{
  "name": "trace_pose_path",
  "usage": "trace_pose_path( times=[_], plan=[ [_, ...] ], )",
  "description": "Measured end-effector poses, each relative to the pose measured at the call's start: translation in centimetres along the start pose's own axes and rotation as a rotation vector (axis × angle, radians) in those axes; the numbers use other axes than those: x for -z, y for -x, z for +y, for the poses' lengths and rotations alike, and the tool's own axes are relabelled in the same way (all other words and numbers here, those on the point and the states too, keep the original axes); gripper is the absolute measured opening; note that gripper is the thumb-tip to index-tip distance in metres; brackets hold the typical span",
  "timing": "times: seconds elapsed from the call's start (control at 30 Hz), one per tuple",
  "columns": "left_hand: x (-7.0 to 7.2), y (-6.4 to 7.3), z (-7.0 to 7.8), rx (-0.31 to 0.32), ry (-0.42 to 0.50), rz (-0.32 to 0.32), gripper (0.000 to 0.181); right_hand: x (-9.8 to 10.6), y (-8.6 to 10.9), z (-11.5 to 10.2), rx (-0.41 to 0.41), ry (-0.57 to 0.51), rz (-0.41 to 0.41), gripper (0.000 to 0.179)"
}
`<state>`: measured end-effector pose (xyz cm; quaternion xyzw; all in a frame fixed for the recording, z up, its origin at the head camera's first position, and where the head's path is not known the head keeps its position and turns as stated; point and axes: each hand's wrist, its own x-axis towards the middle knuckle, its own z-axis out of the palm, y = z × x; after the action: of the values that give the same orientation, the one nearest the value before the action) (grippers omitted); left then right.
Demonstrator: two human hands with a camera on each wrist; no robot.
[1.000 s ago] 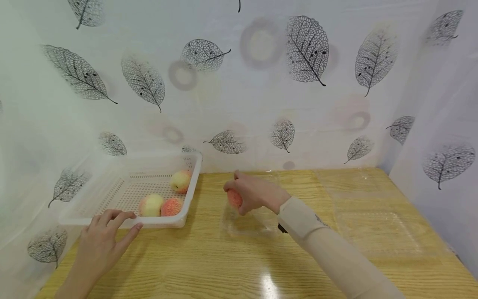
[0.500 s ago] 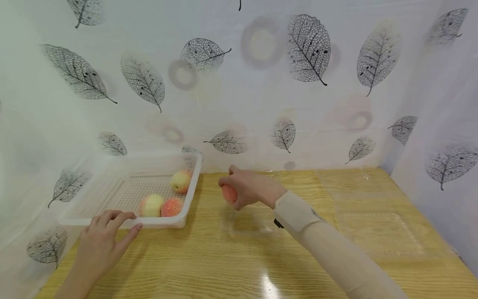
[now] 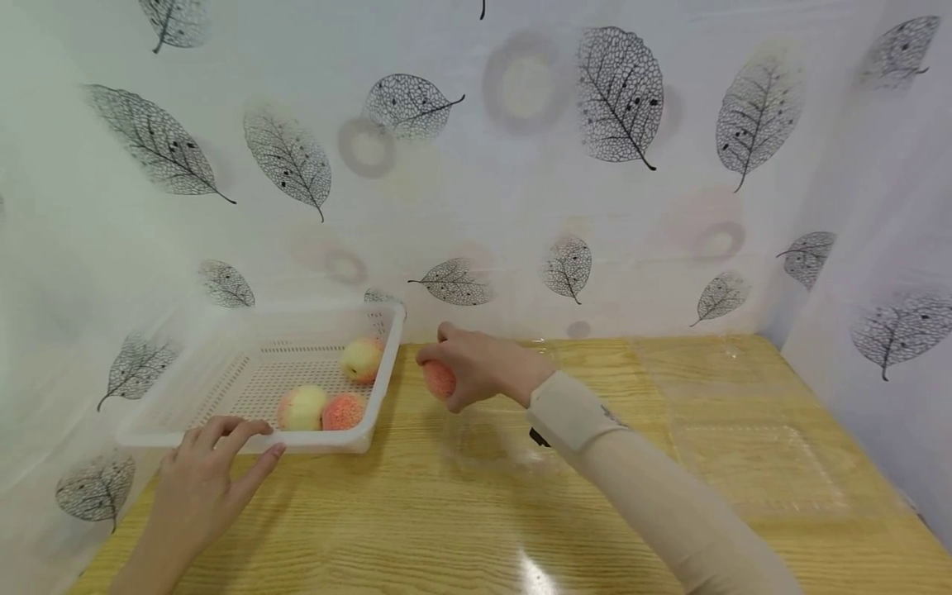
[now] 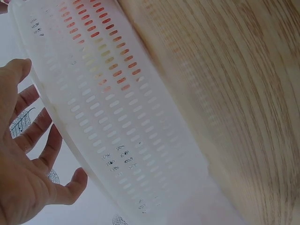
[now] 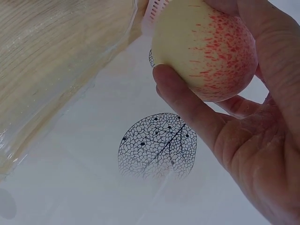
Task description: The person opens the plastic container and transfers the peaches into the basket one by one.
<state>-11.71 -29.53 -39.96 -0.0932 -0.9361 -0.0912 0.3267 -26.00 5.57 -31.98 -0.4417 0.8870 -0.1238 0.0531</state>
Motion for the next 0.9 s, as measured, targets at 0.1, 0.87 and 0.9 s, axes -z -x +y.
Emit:
trace_pose_path(
  times=[0.1, 0.87, 0.9],
  plan=[
    [0.0, 0.0, 0.0, 0.004, -0.003, -0.002, 0.031, -0.1, -0.4, -0.1, 0.004, 0.005, 0.001, 0.058],
    [-0.1, 0.1, 0.0, 0.003, 0.003, 0.0, 0.032, -0.4, -3.0, -1.6, 0.099, -0.013, 0.064, 0.06],
    [-0.1, 0.1, 0.0, 0.003, 0.004, 0.0, 0.032, -0.5, -3.1, -1.7, 0.103, -0.021, 0.063, 0.06]
  ],
)
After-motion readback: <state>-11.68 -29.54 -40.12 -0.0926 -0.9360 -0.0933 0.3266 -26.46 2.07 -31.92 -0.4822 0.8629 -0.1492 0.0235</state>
